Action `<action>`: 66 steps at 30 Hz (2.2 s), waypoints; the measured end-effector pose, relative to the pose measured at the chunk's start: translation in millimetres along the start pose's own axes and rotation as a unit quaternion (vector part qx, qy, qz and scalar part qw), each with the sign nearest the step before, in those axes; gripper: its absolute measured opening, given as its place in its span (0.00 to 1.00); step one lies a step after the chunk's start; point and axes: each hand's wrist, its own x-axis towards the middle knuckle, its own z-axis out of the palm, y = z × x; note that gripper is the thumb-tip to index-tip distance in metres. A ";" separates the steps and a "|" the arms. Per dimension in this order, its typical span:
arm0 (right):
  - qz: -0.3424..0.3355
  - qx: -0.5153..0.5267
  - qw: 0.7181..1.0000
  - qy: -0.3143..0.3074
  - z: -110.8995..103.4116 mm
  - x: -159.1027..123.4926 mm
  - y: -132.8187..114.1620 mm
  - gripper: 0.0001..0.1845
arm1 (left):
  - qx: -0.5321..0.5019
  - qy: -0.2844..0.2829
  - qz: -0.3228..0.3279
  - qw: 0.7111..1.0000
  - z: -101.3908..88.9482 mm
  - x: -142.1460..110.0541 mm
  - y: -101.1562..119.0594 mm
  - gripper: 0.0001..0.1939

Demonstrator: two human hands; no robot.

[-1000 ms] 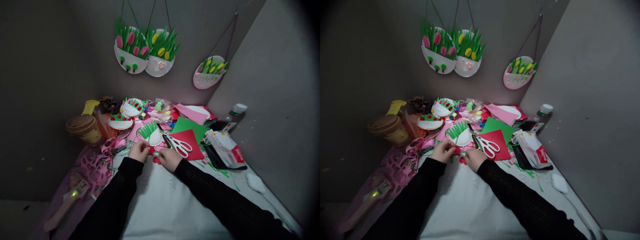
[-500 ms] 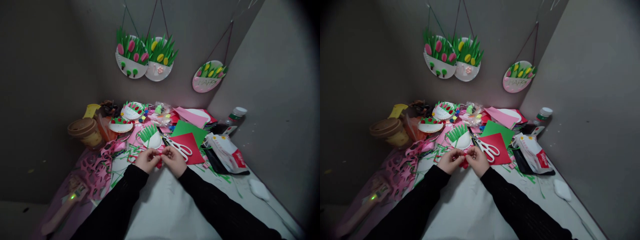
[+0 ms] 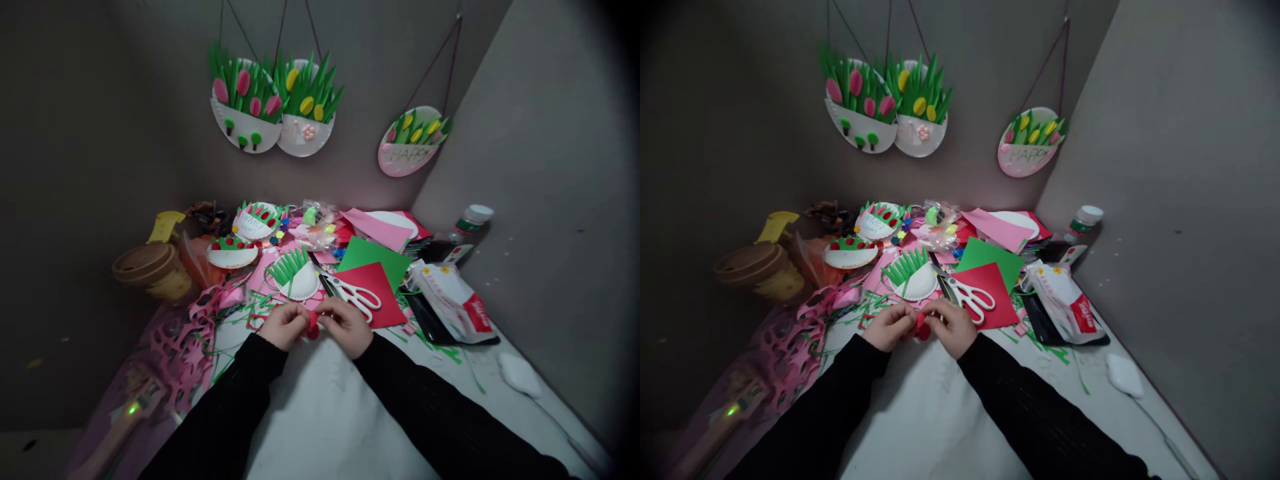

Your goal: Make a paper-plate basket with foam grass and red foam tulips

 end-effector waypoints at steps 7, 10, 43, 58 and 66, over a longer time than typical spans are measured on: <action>-0.030 0.075 0.996 -0.031 -5.0 2.3 0.8 0.08 | 0.018 -0.070 0.015 0.997 -3.9 -2.9 8.1 0.08; -0.016 0.060 0.998 -0.019 -6.1 2.0 1.3 0.06 | 0.058 -0.055 0.040 0.996 -2.7 -4.1 7.9 0.11; 0.141 0.137 0.980 0.033 -1.1 0.4 -12.3 0.04 | 0.172 0.032 0.126 0.977 4.6 -7.6 2.1 0.09; 0.144 0.111 0.981 0.068 3.1 -0.5 -15.7 0.09 | 0.093 0.104 0.142 0.980 16.1 -12.7 4.1 0.07; 0.143 0.121 0.980 0.066 5.2 -2.4 -17.2 0.10 | 0.075 0.128 0.166 0.975 17.0 -9.6 -3.6 0.07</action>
